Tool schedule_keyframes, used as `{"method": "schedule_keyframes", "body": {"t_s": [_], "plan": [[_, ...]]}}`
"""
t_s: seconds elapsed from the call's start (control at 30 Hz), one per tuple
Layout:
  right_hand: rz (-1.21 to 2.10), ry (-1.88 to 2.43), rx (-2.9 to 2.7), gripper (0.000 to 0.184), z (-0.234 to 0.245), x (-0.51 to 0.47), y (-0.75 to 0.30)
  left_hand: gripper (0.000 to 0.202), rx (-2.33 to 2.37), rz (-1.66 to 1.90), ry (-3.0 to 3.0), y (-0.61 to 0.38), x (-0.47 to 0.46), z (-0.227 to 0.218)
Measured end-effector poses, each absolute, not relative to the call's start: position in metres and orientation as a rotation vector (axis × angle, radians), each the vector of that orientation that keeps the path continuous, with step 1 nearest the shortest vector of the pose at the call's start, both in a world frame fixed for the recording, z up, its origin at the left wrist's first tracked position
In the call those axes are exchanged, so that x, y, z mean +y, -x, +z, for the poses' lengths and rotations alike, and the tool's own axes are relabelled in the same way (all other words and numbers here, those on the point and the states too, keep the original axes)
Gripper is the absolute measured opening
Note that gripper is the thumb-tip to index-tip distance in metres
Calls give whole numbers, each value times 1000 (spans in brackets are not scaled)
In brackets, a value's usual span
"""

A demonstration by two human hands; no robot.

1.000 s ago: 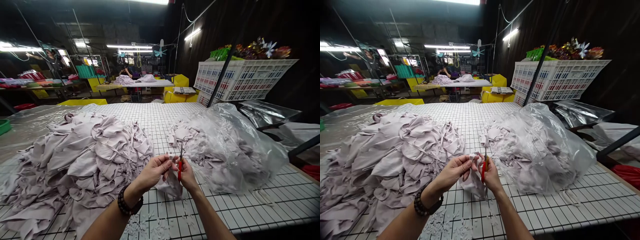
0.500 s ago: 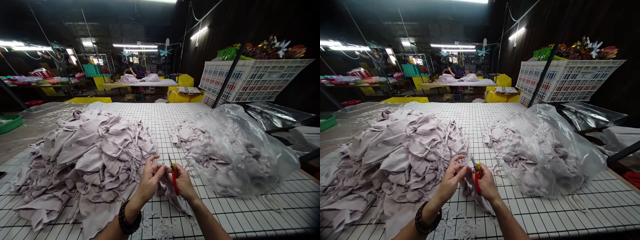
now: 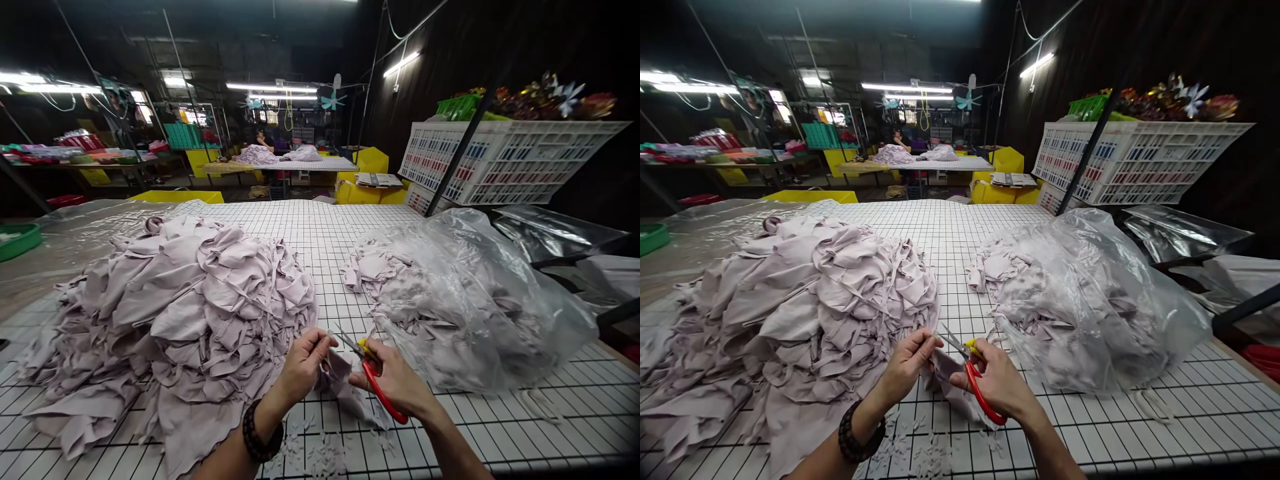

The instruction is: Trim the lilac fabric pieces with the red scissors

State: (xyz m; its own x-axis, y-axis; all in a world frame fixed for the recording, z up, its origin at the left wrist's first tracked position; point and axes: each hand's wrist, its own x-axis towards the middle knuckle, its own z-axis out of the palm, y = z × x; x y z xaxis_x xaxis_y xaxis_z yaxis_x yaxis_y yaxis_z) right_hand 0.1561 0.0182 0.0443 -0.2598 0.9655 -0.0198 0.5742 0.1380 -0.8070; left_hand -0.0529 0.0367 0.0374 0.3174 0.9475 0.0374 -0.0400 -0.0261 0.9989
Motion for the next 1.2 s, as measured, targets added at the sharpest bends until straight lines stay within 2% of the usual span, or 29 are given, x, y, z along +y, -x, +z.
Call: {"method": "schedule_keyframes", "body": {"t_s": [0.17,0.3,0.43,0.93,1.07,1.2], "plan": [[783,1520,-1965,39,45,15,-148,30,960,1000,-1602,52,35,39],[679,1526,-2021,35,43,16,-144,29,971,975,-1671,52,35,37],[635,1514,-2035,33,40,17,-144,30,986,962,-1672,52,35,37],[545,1599,-2054,42,31,14,-142,33,932,862,-1415,54,30,37],[632,1569,-2016,45,29,14,-144,35,945,866,-1431,56,31,35],[1076,1456,-1814,40,28,19,-155,37,1043,860,-1648,56,34,29]]}}
